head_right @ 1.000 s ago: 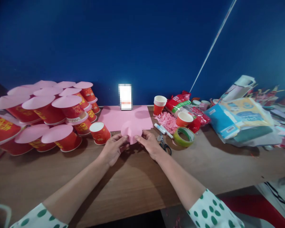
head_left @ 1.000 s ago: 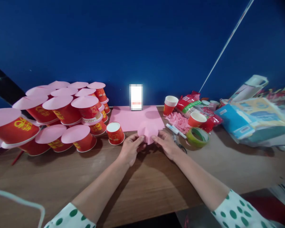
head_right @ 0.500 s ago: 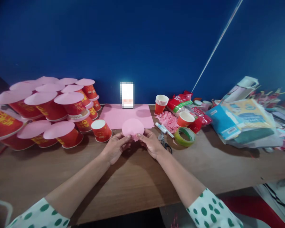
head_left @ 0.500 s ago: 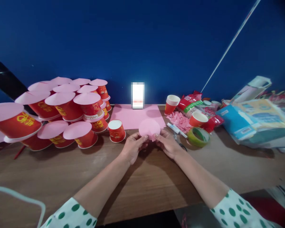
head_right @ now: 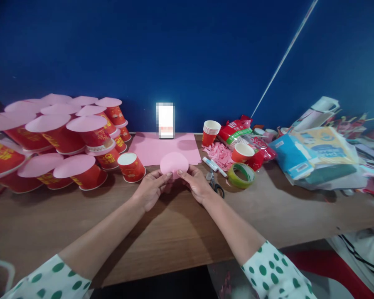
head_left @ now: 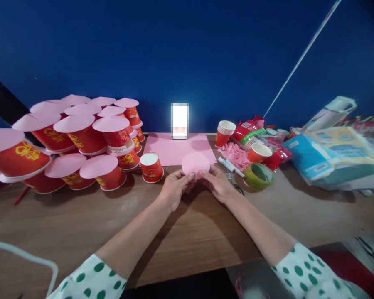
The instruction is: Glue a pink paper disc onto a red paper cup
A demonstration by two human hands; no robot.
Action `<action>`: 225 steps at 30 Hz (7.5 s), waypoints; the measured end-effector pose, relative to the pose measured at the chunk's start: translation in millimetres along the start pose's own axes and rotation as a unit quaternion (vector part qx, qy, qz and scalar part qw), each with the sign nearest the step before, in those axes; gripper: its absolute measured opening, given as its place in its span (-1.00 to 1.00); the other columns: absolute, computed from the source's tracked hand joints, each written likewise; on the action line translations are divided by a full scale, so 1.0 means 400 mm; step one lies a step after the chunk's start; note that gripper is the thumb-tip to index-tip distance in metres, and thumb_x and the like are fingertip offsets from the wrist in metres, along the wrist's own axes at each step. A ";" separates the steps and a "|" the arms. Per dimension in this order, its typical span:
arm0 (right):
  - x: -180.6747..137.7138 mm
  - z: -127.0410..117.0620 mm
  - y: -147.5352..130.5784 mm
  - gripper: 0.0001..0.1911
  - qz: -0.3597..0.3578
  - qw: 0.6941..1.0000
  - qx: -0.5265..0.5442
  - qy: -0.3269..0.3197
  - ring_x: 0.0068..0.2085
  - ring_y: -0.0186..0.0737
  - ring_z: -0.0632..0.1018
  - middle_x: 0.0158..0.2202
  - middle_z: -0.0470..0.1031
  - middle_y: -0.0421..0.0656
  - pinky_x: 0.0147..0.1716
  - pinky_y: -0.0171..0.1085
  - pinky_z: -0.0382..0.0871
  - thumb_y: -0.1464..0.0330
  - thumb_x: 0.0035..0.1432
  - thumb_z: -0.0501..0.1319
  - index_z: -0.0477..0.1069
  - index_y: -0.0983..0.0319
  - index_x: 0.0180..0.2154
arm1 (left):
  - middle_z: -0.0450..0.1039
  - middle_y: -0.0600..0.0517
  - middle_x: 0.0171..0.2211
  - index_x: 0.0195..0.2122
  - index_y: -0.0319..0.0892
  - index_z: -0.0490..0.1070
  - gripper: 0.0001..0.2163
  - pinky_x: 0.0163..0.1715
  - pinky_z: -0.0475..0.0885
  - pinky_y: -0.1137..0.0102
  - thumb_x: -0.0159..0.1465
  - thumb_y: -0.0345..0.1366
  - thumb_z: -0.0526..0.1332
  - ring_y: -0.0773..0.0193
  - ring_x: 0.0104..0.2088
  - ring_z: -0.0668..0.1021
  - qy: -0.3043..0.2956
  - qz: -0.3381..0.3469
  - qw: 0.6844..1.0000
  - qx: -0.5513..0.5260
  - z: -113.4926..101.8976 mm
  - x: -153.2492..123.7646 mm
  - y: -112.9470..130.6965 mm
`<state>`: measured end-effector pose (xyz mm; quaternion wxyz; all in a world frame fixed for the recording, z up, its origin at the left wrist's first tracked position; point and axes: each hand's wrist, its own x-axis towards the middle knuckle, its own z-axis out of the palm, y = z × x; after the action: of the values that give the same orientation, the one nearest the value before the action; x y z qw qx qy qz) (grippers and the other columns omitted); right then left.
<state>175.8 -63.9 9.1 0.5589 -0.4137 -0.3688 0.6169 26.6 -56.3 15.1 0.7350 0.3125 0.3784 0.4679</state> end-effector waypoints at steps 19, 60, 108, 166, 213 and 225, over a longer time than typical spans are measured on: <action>0.010 -0.009 0.009 -0.64 0.000 1.000 -0.017 0.007 -0.49 -0.37 0.44 -0.42 0.56 -0.25 -0.51 -0.36 0.23 0.25 -0.22 0.48 0.53 0.18 -0.30 | 0.56 0.02 -0.46 -0.37 -0.28 0.51 -0.65 -0.44 0.44 0.54 -0.15 -0.23 0.50 0.44 -0.48 0.53 0.005 -0.008 1.000 0.005 0.000 -0.002 0.000; -0.022 0.023 0.003 -0.54 -0.050 0.995 -0.045 -0.072 -0.27 -0.24 0.53 -0.24 0.56 -0.21 -0.34 -0.32 0.35 0.36 -0.13 0.41 0.38 0.14 -0.13 | 0.55 -0.05 -0.23 -0.07 -0.25 0.33 -0.44 -0.24 0.48 0.42 -0.11 -0.40 0.46 0.27 -0.28 0.59 -0.029 0.038 0.996 -0.070 0.015 -0.008 0.007; -0.011 0.007 0.010 -0.52 -0.011 0.998 -0.016 -0.064 -0.32 -0.27 0.52 -0.21 0.56 -0.17 -0.42 -0.35 0.31 0.36 -0.15 0.42 0.38 0.18 -0.12 | 0.52 0.01 -0.32 -0.06 -0.22 0.28 -0.46 -0.45 0.41 0.53 -0.05 -0.38 0.45 0.42 -0.45 0.52 -0.051 0.052 0.997 -0.024 0.000 -0.009 -0.016; -0.012 -0.018 -0.020 -0.55 -0.022 0.999 0.030 0.007 -0.41 -0.38 0.45 -0.43 0.43 -0.31 -0.42 -0.39 0.33 0.34 -0.14 0.45 0.39 0.16 -0.17 | 0.51 0.01 -0.22 -0.12 -0.18 0.36 -0.57 -0.40 0.43 0.52 -0.01 -0.26 0.42 0.39 -0.37 0.53 -0.061 0.038 0.997 -0.041 -0.016 -0.015 0.002; -0.038 -0.020 -0.024 -0.51 0.018 0.979 -0.120 -0.163 -0.48 -0.42 0.38 -0.47 0.39 -0.33 -0.46 -0.42 0.17 0.31 -0.01 0.37 0.28 0.15 -0.04 | 0.34 0.19 -0.54 -0.11 -0.21 0.37 -0.58 -0.53 0.21 0.59 0.01 -0.31 0.41 0.54 -0.58 0.33 -0.087 0.069 0.993 0.046 -0.021 -0.018 -0.003; -0.039 -0.020 -0.023 -0.48 0.038 0.977 -0.103 -0.185 -0.46 -0.42 0.40 -0.44 0.40 -0.32 -0.45 -0.42 0.21 0.32 -0.02 0.39 0.27 0.16 -0.02 | 0.37 0.17 -0.51 0.03 -0.17 0.26 -0.48 -0.45 0.30 0.56 0.07 -0.19 0.37 0.48 -0.52 0.39 -0.089 0.076 0.991 0.061 -0.017 -0.022 -0.001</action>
<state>187.5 -78.5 16.1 0.4115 -0.3617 -0.5110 0.6623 18.4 -64.0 13.5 0.7076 0.4251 0.3149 0.4684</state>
